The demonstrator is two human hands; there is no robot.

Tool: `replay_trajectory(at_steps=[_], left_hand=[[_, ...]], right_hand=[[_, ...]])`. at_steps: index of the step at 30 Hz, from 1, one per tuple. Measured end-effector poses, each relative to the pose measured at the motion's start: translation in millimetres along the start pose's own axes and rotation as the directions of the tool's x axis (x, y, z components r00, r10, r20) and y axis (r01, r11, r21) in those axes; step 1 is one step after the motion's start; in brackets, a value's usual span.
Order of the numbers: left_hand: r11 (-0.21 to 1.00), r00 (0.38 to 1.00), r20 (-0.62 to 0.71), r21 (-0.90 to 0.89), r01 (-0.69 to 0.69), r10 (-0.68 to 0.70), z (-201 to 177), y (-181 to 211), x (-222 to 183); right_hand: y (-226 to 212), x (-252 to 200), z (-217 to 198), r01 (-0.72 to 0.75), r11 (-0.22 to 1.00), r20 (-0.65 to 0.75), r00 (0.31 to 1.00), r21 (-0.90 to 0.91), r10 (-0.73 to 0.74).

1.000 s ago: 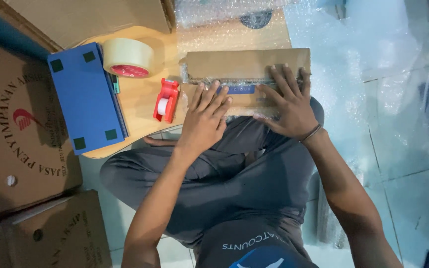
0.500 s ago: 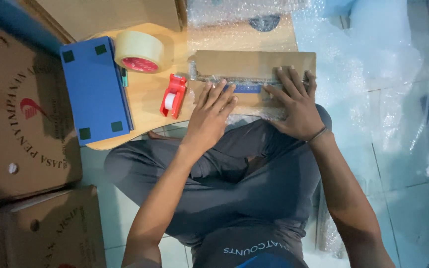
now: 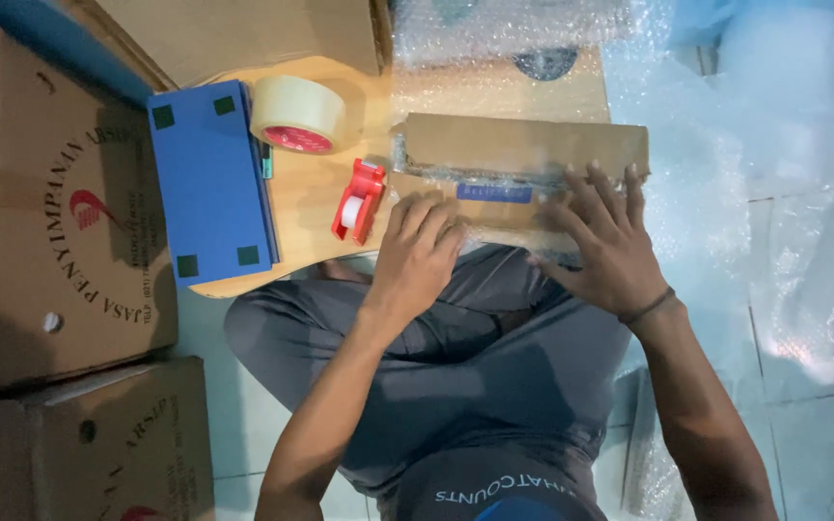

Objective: Wrapping a small cardboard box with bubble wrap and securing it with adhesive tape

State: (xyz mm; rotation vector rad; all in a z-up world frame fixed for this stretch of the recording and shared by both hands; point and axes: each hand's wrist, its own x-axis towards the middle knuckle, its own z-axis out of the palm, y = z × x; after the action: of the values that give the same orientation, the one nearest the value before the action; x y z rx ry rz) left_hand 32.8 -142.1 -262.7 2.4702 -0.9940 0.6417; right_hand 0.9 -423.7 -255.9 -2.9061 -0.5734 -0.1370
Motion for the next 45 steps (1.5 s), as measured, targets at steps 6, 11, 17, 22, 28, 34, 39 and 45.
replay_trajectory(at_steps=[6, 11, 17, 22, 28, 34, 39, 45], left_hand=[[0.999, 0.999, -0.050, -0.032, 0.003, -0.004, -0.9, 0.3, -13.9], [0.998, 0.998, -0.056, -0.046, 0.033, -0.036, -4.0, -0.4, -7.8], [1.000, 1.000, -0.022, -0.010, -0.014, 0.014, -13.3, -9.9, 28.2], [1.000, 0.999, 0.022, -0.006, 0.031, -0.031, -14.1, -10.9, 42.6], [0.996, 0.995, -0.067, 0.045, 0.079, -0.076, -3.1, -8.3, 39.3], [0.995, 0.977, -0.196, 0.022, 0.093, -0.087, -4.4, 4.1, 24.4], [0.967, 0.903, -0.345, -0.080, 0.242, -0.254, -38.9, -0.8, -12.0], [0.798, 0.778, -0.206, -0.021, 0.603, -0.593, -41.7, -20.5, -37.1]], right_hand=[[17.8, -21.8, 22.0, 0.183, 0.980, -0.341, 0.919, -0.078, -0.199], [14.7, -25.4, 7.2, 0.188, 0.980, -0.306, 0.938, 0.063, -0.160], [19.6, -3.5, -16.8, 0.115, 0.979, -0.238, 0.969, 0.169, -0.072], [19.9, 11.9, -21.1, 0.070, 0.992, -0.211, 0.976, 0.106, -0.046], [17.4, 16.7, -13.7, 0.123, 0.991, -0.349, 0.928, -0.050, -0.132], [-5.3, 14.2, 4.1, 0.130, 0.987, -0.410, 0.899, -0.090, -0.155], [-25.2, 18.3, -6.8, 0.026, 0.991, -0.403, 0.912, -0.128, -0.076], [-28.3, 20.3, -5.4, -0.071, 0.959, -0.403, 0.914, -0.275, -0.048]])
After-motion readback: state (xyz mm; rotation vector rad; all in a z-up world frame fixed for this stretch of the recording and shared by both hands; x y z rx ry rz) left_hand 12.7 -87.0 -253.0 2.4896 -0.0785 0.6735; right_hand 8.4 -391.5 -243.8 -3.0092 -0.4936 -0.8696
